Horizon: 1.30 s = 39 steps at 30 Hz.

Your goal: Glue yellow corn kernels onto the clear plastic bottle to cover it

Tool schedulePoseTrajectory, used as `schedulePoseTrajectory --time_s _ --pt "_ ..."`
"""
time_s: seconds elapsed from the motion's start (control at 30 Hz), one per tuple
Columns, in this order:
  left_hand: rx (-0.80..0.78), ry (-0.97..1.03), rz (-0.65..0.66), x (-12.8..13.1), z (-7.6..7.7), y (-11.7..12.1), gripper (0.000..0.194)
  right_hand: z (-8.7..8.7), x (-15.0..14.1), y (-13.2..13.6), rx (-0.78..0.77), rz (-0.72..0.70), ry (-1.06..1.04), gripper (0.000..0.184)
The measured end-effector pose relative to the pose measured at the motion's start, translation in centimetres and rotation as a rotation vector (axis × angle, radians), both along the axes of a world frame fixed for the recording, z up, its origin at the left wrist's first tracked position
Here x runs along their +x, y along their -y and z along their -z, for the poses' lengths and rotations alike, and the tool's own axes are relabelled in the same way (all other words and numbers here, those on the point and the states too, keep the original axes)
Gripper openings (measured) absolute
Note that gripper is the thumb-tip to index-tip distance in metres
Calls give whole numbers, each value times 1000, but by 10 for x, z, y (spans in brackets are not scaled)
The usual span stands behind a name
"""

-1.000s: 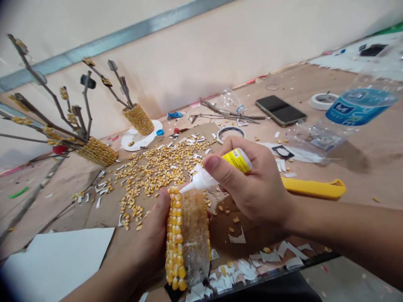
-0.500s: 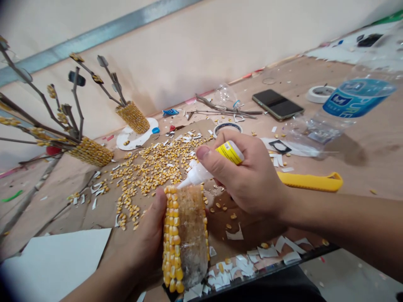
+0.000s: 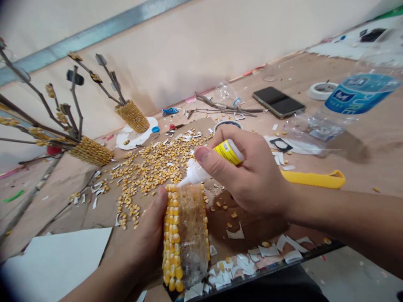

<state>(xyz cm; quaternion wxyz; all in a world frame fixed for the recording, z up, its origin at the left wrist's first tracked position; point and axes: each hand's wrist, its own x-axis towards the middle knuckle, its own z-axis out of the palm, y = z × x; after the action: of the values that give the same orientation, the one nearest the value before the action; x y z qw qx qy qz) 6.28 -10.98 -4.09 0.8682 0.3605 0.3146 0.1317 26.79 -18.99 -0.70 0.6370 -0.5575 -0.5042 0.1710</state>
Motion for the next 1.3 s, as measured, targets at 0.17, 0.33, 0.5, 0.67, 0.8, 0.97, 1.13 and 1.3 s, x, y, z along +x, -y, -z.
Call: schedulePoseTrajectory --time_s 0.17,0.33,0.5,0.67,0.8,0.97,1.13,1.3 --pt "37 -54 -5 1 0 1 71 1 2 0 44 -7 75 29" --pt "85 -41 9 2 -1 -1 70 1 3 0 68 16 165 24" --pt "63 -33 5 3 -2 -1 70 0 0 2 72 55 189 18" --pt "25 2 -6 3 -4 0 69 1 -3 2 76 79 168 18" --pt "37 -13 1 3 -4 0 69 3 -3 2 77 76 177 17" --pt "47 -24 -6 4 -5 0 70 4 -3 5 77 95 230 16" --pt "58 -15 3 5 -6 0 69 4 -4 6 129 93 276 17" --pt "38 -23 -3 5 -7 0 70 4 -3 7 206 45 325 15"
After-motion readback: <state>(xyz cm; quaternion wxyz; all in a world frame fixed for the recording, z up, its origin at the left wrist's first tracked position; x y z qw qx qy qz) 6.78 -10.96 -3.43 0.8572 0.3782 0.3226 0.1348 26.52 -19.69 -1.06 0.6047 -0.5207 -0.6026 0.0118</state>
